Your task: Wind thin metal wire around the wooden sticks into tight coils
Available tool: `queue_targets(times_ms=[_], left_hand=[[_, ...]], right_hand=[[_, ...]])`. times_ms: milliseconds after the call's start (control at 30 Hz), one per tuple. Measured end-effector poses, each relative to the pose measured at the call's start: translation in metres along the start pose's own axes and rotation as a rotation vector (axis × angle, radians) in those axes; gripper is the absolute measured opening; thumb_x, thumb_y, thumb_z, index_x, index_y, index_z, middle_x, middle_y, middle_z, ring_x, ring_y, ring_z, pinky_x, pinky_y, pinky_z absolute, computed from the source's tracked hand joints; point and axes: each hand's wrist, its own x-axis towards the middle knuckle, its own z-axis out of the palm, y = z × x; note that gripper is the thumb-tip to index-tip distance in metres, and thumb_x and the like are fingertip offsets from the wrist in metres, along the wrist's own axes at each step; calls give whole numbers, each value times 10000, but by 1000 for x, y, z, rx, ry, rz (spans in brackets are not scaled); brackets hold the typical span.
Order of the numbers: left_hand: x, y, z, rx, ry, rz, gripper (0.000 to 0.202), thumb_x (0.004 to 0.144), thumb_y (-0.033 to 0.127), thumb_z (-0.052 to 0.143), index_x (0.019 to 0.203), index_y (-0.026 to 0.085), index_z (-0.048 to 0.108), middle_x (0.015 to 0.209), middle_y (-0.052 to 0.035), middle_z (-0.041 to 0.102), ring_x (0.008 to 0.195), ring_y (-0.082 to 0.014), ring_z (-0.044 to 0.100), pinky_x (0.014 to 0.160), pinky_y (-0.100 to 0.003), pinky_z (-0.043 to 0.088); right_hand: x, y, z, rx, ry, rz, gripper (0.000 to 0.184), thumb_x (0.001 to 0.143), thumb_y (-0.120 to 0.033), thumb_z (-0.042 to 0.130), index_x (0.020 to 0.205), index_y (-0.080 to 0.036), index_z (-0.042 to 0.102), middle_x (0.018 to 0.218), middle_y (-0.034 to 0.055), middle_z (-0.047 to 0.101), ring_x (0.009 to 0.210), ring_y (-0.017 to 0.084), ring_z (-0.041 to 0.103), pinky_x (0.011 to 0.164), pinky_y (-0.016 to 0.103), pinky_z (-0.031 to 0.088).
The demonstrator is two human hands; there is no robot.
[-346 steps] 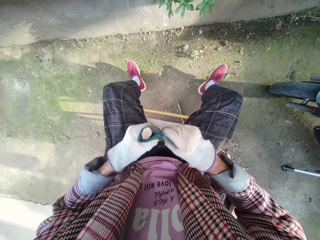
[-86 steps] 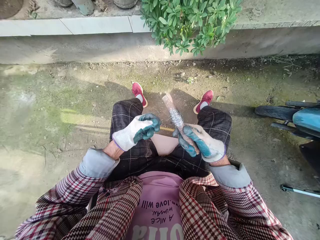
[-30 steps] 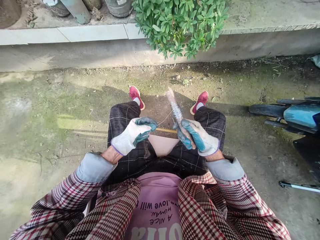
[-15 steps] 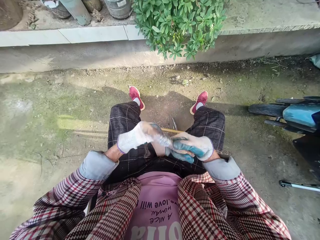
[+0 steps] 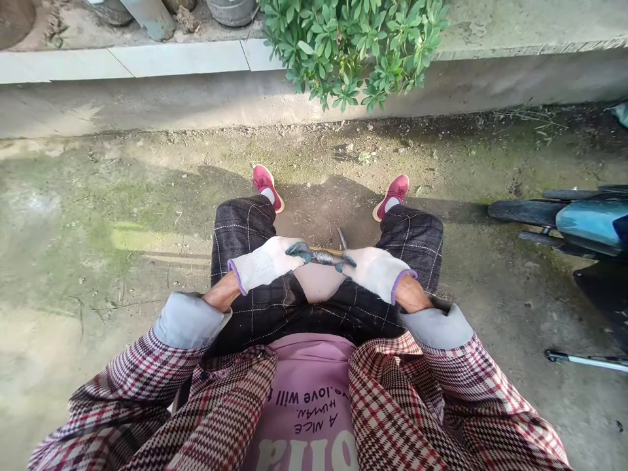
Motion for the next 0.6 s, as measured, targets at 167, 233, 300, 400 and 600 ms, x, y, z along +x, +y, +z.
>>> queue_targets(times_ms=[167, 233, 300, 400, 600], left_hand=[[0, 8, 7, -52, 32, -28, 119, 908, 228, 633, 827, 163, 692, 590, 43, 541, 474, -70, 428, 434, -195, 327], [-1, 8, 11, -126, -5, -30, 105, 864, 234, 624, 851, 162, 700, 602, 44, 544, 497, -70, 428, 442, -182, 329], [-1, 6, 16, -184, -59, -31, 130, 836, 248, 626, 880, 159, 710, 618, 38, 557, 528, -79, 455, 463, -179, 350], [2, 1, 22, -232, -141, -7, 152, 843, 265, 611, 880, 154, 707, 651, 24, 577, 568, -89, 481, 510, -196, 385], [10, -1, 6, -192, -122, 99, 141, 809, 256, 707, 729, 159, 644, 687, -18, 624, 680, -132, 530, 637, -261, 451]], right_hand=[[1, 26, -14, 163, 201, 130, 286, 1024, -450, 517, 983, -220, 682, 831, 72, 727, 711, 208, 652, 642, 309, 436], [-4, 27, -18, 464, 237, 129, 328, 1015, -521, 528, 915, -231, 646, 747, 27, 672, 623, 170, 588, 571, 285, 428], [-9, 21, -20, 837, 173, 93, 405, 979, -624, 565, 887, -233, 614, 672, -11, 615, 508, 138, 507, 459, 269, 395], [-17, 7, -20, 1230, 13, -56, 481, 914, -694, 650, 819, -230, 563, 569, -44, 546, 398, 114, 441, 359, 257, 342], [-22, -7, -17, 1137, -470, -355, 558, 923, -721, 640, 925, -163, 663, 601, -33, 589, 424, 91, 470, 399, 236, 387]])
